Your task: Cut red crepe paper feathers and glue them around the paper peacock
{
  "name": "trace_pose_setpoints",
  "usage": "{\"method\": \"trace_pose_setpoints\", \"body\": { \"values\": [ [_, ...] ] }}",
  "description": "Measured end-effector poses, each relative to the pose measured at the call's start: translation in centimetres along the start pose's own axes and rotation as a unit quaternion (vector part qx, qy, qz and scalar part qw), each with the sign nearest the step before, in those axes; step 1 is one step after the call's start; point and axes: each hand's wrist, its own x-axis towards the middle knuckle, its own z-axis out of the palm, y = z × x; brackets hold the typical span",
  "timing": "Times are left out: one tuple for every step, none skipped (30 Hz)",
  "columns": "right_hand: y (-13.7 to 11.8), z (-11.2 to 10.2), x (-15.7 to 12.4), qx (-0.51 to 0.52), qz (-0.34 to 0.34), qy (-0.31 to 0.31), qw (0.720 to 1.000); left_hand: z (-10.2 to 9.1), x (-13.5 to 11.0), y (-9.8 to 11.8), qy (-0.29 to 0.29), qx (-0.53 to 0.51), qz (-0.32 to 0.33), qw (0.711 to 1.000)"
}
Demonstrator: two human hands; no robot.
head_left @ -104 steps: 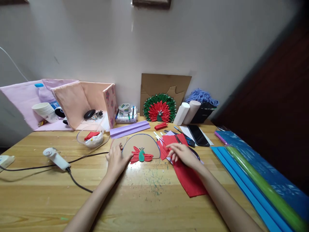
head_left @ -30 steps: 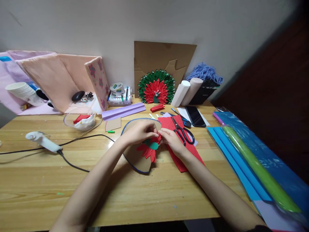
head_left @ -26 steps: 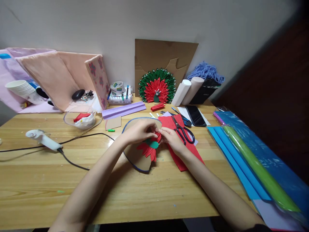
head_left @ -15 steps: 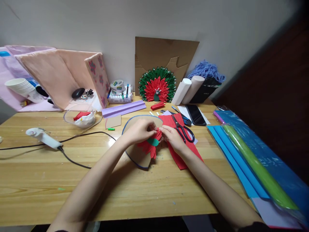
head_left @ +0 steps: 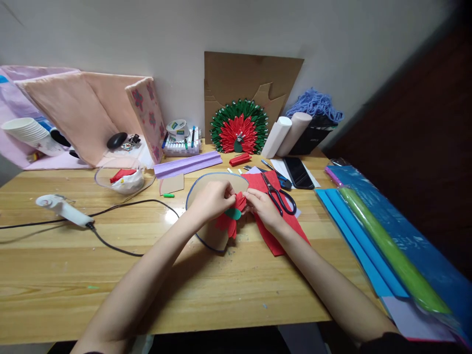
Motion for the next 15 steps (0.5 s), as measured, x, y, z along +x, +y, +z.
{"method": "trace_pose_setpoints", "body": {
  "values": [
    [0.02, -0.02, 0.01, -0.001, -0.002, -0.002, 1.0, 0.01, 0.01, -0.04, -0.002, 0.003, 0.0, 1.0],
    [0.03, -0.04, 0.02, -0.001, -0.003, -0.003, 1.0, 0.0, 0.02, -0.08, -0.004, 0.006, 0.0, 1.0],
    [0.04, -0.05, 0.02, -0.002, -0.004, -0.004, 1.0, -0.03, 0.02, -0.1, -0.007, 0.009, -0.001, 1.0],
    [0.04, -0.06, 0.01, -0.003, -0.005, -0.003, 1.0, -0.07, 0.03, -0.11, -0.01, 0.012, -0.001, 1.0],
    [0.05, -0.06, 0.0, -0.005, -0.005, -0.003, 1.0, -0.11, 0.03, -0.12, -0.013, 0.015, 0.0, 1.0],
    [0.05, -0.06, -0.01, -0.005, -0.005, -0.003, 1.0, -0.16, 0.02, -0.11, -0.014, 0.018, 0.0, 1.0],
    [0.06, -0.05, -0.02, -0.005, -0.005, -0.004, 1.0, -0.19, 0.0, -0.08, -0.014, 0.02, -0.001, 1.0],
    [0.05, -0.04, -0.04, -0.005, -0.005, -0.003, 1.0, -0.22, -0.02, -0.04, -0.014, 0.023, -0.004, 1.0],
    [0.05, -0.02, -0.04, -0.003, -0.004, -0.003, 1.0, -0.24, -0.04, 0.01, -0.013, 0.026, -0.008, 1.0],
    [0.05, -0.01, -0.05, -0.001, -0.005, -0.003, 1.0, -0.24, -0.07, 0.07, -0.013, 0.028, -0.014, 0.999],
    [0.05, 0.01, -0.04, 0.001, -0.006, -0.002, 1.0, -0.24, -0.1, 0.14, -0.012, 0.031, -0.018, 0.999],
    [0.06, 0.01, -0.03, 0.002, -0.007, -0.001, 1.0, -0.24, -0.12, 0.21, -0.01, 0.033, -0.021, 0.999],
    [0.07, 0.01, -0.01, 0.003, -0.008, 0.0, 1.0, -0.23, -0.14, 0.28, -0.009, 0.035, -0.024, 0.999],
    [0.1, 0.0, 0.01, 0.002, -0.008, 0.001, 1.0, -0.23, -0.16, 0.34, -0.008, 0.036, -0.026, 0.999],
    [0.14, -0.02, 0.04, 0.001, -0.009, 0.002, 1.0, -0.22, -0.17, 0.38, -0.007, 0.036, -0.028, 0.999]
  ]
}}
